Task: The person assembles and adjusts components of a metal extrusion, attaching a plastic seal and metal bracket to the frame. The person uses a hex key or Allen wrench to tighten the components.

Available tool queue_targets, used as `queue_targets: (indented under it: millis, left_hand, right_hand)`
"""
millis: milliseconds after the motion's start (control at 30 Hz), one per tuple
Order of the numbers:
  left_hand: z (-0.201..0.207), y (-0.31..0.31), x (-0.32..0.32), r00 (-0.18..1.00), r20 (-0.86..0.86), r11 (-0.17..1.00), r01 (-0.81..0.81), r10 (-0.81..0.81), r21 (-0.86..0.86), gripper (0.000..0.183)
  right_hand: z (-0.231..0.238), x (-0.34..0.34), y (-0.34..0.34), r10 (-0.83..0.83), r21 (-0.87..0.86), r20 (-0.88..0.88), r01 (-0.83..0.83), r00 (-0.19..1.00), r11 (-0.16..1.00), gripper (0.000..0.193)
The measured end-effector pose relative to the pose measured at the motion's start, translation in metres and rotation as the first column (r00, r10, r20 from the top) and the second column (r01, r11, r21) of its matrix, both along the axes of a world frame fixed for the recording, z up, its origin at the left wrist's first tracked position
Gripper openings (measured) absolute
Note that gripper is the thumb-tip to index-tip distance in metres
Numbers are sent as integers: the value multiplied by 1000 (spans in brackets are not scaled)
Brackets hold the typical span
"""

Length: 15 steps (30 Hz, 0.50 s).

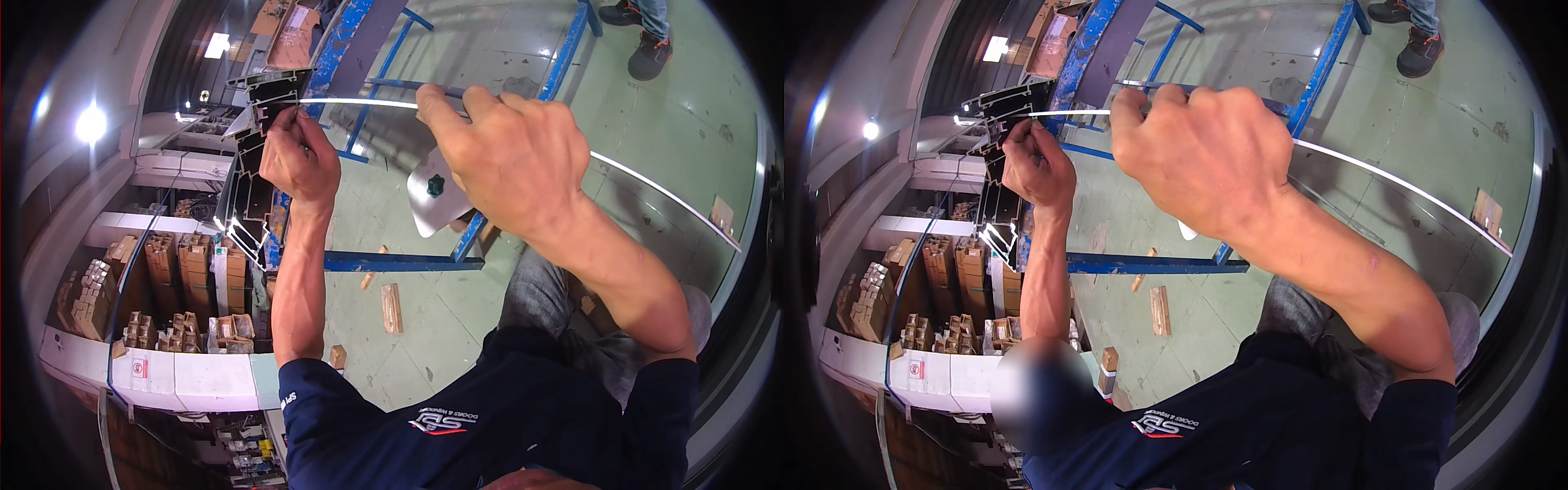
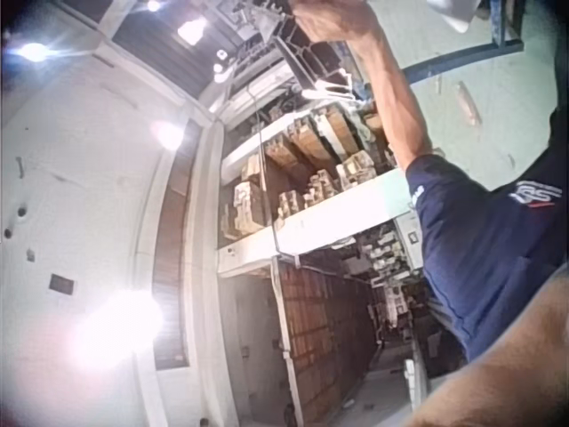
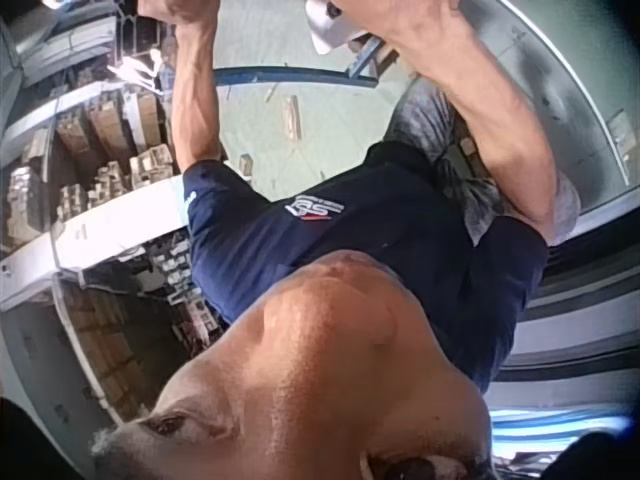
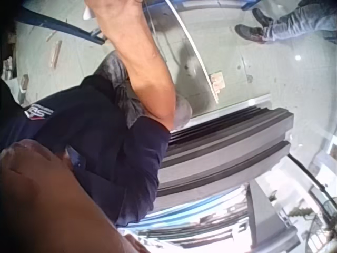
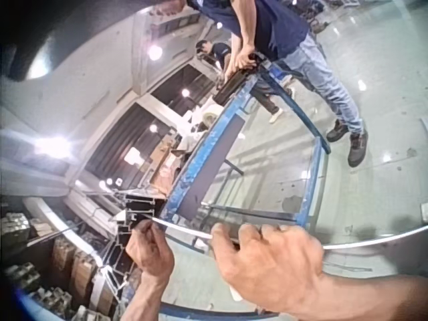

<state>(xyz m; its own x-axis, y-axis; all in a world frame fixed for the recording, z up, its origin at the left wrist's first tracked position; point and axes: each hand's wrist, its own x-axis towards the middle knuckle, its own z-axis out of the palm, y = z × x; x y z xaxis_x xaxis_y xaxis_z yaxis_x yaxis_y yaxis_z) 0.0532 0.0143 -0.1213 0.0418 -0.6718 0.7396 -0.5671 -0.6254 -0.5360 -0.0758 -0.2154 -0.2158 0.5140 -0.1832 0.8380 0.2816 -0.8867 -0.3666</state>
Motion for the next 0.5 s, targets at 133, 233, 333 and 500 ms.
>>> queue_targets:
  millis: [133,233,333,500]
  left_hand:
    - [1,3,-2,1000,11,1000,-16,16,0,14]
    - [1,1,0,1000,20,1000,10,-11,13,15]
    - [-1,-3,1,1000,10,1000,5,-5,21,16]
    - [0,5,-3,1000,-11,1000,-4,4,-12,14]
  right_hand:
    - [18,-12,-4,63,-20,-85,-65,994,998,38]
    - [10,-6,-4,13,-71,-29,-15,999,997,36]
    - [-16,17,-6,47,-7,73,-46,996,999,38]
    - [9,-9,3,51,-9,-33,-51,998,999,34]
